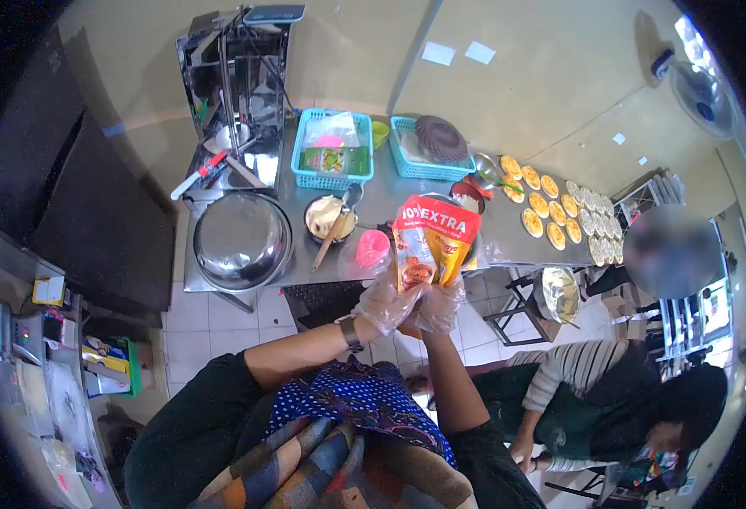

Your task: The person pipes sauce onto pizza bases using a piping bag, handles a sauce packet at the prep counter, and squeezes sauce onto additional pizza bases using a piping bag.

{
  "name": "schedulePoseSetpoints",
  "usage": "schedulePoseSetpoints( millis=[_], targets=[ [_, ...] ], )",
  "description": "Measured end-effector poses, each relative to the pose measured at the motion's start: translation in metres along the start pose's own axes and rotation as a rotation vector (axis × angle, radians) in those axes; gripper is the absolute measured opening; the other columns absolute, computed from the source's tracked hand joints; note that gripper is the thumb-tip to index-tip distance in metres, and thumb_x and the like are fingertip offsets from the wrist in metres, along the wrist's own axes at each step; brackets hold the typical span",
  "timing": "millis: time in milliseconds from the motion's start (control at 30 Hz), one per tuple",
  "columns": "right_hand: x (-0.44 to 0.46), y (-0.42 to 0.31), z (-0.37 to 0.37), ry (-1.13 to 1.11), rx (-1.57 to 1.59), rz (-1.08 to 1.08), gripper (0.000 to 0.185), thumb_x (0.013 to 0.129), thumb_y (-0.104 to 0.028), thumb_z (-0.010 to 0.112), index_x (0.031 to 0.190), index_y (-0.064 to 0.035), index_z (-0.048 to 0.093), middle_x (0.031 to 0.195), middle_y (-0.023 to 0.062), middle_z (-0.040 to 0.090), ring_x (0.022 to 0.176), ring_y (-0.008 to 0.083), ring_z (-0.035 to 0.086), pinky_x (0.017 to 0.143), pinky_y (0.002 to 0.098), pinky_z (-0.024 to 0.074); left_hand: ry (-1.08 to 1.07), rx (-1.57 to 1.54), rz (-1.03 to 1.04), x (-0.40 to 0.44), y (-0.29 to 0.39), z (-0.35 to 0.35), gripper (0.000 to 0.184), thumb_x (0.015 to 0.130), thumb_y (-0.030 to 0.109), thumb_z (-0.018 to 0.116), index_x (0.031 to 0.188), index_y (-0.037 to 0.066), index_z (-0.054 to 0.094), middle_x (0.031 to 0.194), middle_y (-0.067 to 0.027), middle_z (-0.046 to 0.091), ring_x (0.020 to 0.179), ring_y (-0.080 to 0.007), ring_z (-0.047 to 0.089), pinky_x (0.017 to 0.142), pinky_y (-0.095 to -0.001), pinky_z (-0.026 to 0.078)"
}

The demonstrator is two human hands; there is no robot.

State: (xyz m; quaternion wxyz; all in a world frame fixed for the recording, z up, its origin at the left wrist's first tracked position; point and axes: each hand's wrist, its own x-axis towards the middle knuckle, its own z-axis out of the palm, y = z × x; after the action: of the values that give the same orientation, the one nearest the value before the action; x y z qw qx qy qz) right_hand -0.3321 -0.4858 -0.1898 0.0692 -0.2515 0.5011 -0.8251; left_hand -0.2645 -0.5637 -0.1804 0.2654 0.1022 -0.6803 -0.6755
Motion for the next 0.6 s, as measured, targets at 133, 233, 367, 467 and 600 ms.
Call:
schedulePoseSetpoints(
  millis=[133,233,367,467,600],
  targets=[
    [0.018,0.003,-0.027,-0.028,-0.259,0.137,0.035,0.074,0.002,0.052,0.109,-0.0008,0.048,0.096,0.0071,0.056,0.085,0.0127,0.055,0.073,0.0258,0.0455,0.023,-0.126,-0.099,0.004,-0.044,0.016,0.027,0.079,0.011,0.058,0.103,0.002,0.051,0.092,-0.0106,0.060,0.084,-0.0180,0.059,0.075,-0.0282,0.045],
    [0.050,-0.025,-0.027,-0.071,-0.425,0.330,0.035,0.078,-0.019,0.057,0.107,-0.0014,0.049,0.091,0.0060,0.057,0.081,0.0129,0.055,0.070,0.0259,0.0462,-0.078,-0.086,-0.177,0.006,-0.051,0.015,0.029,0.076,0.013,0.060,0.102,0.004,0.052,0.091,-0.0095,0.061,0.084,-0.0178,0.059,0.074,-0.0278,0.045],
    [0.095,0.005,-0.019,-0.034,-0.413,0.388,0.043,0.077,-0.028,0.064,0.104,0.0013,0.050,0.088,0.0067,0.058,0.075,0.0136,0.056,0.063,0.0267,0.0452,0.061,-0.416,-0.187,0.010,-0.111,0.065,0.023,0.074,0.008,0.059,0.096,0.003,0.053,0.085,-0.0044,0.059,0.080,-0.0182,0.058,0.072,-0.0279,0.046],
    [0.112,0.048,-0.034,-0.047,-0.726,0.365,0.051,0.076,-0.038,0.063,0.106,0.0008,0.051,0.086,0.0051,0.058,0.074,0.0126,0.054,0.065,0.0276,0.0447,0.133,-0.724,-0.425,0.028,-0.125,0.076,0.020,0.078,0.012,0.057,0.096,0.004,0.052,0.082,-0.0038,0.058,0.077,-0.0159,0.057,0.070,-0.0268,0.047],
    [0.121,0.088,-0.046,-0.124,-1.043,0.335,0.056,0.074,-0.044,0.063,0.098,0.0056,0.054,0.078,0.0077,0.061,0.070,0.0143,0.054,0.063,0.0294,0.0437,0.127,-0.829,-0.643,0.042,-0.116,0.068,0.021,0.083,0.024,0.053,0.094,0.007,0.052,0.078,-0.0036,0.057,0.068,-0.0148,0.057,0.061,-0.0321,0.048]
  ],
)
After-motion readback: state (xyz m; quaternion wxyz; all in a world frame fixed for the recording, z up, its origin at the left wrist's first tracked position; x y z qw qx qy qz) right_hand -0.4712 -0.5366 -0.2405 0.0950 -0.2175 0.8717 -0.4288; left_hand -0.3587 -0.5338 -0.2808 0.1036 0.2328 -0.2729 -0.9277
